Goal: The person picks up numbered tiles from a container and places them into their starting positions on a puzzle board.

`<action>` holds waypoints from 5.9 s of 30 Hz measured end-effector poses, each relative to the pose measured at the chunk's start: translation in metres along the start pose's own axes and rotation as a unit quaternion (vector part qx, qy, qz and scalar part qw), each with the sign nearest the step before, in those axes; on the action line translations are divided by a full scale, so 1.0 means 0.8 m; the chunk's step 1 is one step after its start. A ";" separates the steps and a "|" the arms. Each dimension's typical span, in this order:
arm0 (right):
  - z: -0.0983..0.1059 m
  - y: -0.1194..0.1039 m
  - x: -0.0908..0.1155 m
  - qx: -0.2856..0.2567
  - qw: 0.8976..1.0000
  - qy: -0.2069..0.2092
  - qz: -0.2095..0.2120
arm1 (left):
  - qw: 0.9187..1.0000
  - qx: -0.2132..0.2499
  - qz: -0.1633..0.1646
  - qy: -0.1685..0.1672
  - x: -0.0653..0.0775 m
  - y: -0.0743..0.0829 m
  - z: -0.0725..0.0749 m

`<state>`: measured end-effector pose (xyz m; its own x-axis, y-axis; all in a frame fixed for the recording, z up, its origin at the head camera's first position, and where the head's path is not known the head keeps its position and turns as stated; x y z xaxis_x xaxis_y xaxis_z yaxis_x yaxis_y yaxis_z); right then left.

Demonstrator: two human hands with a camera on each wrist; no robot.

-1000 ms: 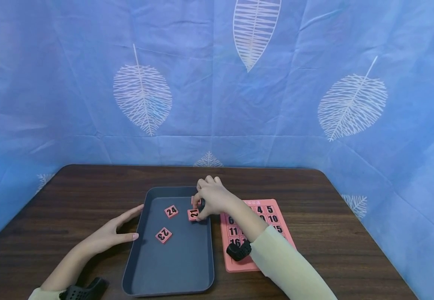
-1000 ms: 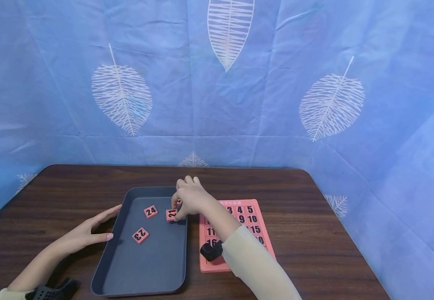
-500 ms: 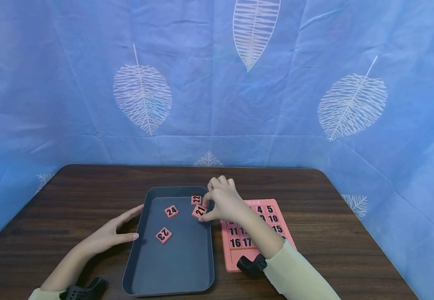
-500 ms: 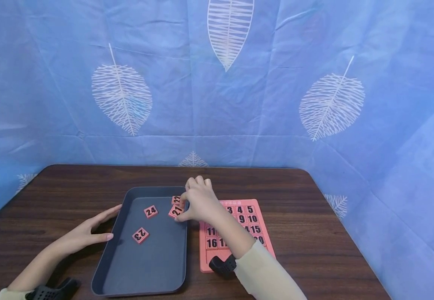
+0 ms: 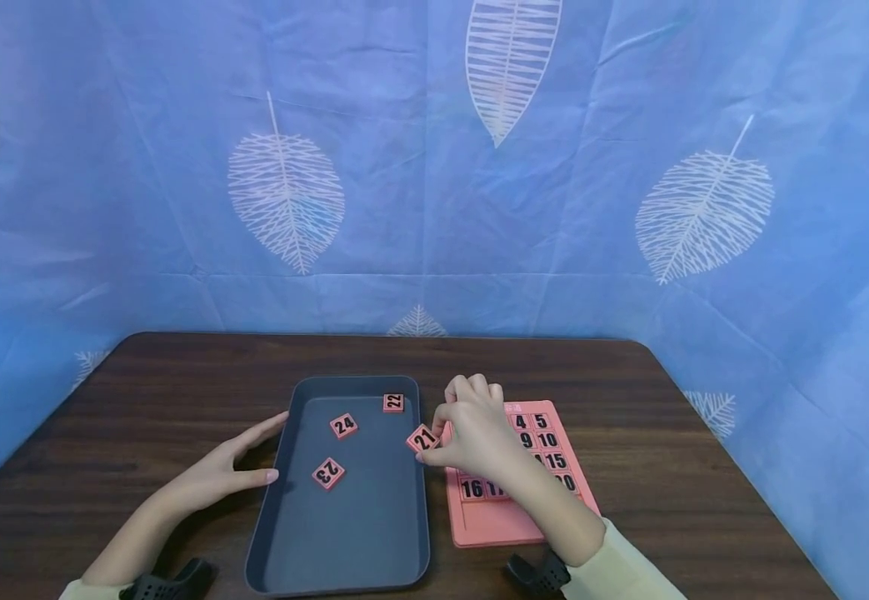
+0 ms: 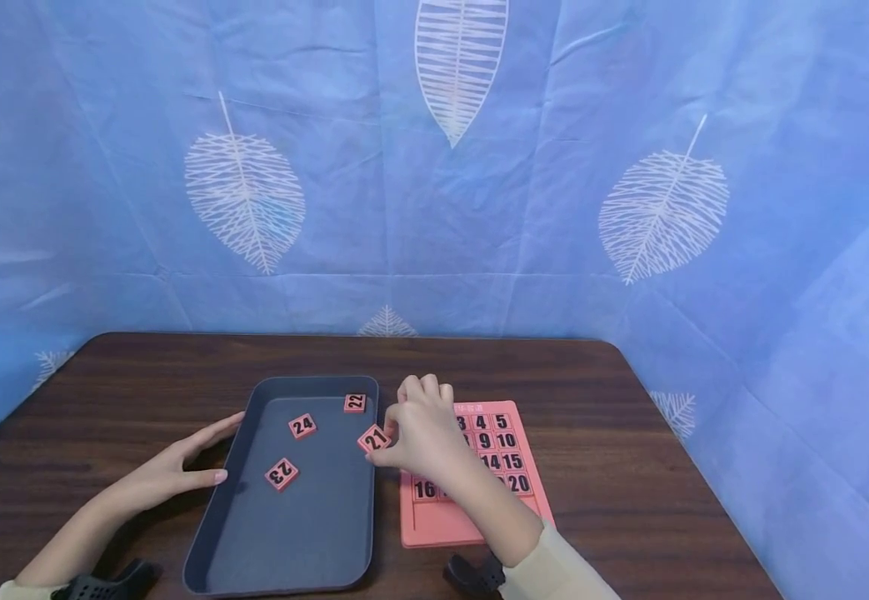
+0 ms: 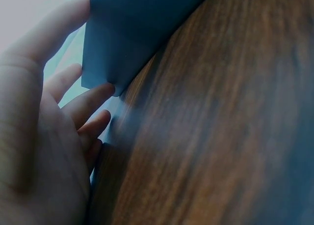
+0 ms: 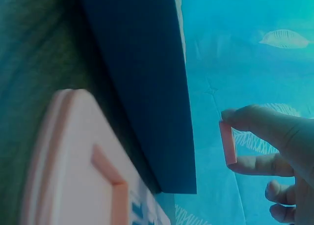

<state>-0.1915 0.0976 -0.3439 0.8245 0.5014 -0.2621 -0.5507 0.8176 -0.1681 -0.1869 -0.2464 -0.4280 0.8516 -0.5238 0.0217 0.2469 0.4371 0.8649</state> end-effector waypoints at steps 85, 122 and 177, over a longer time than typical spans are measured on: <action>-0.004 0.016 0.092 -0.008 0.997 0.000 -0.083 | 1.000 -0.002 -0.004 0.007 -0.001 -0.007 -0.003; -0.052 0.014 -0.098 -0.056 0.993 -0.072 -0.073 | 1.000 -0.004 -0.009 0.005 0.000 -0.003 -0.001; -0.040 0.005 -0.093 -0.036 0.985 -0.050 -0.164 | 1.000 -0.007 -0.016 0.007 -0.002 -0.001 0.000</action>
<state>-0.2591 0.0548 -0.3554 0.9663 0.2419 -0.0886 -0.2574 0.9198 -0.2962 -0.1884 -0.2459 -0.4289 0.8500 -0.5266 -0.0128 0.2801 0.4313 0.8576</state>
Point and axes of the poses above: each hand's wrist, its own x-axis away from the middle knuckle, its own z-axis out of the back of the hand, y = z × x, the point moved 3 cm from there along -x, towards the middle knuckle, and after that the axes turned 6 degrees about -y, right-handed, at the moved point
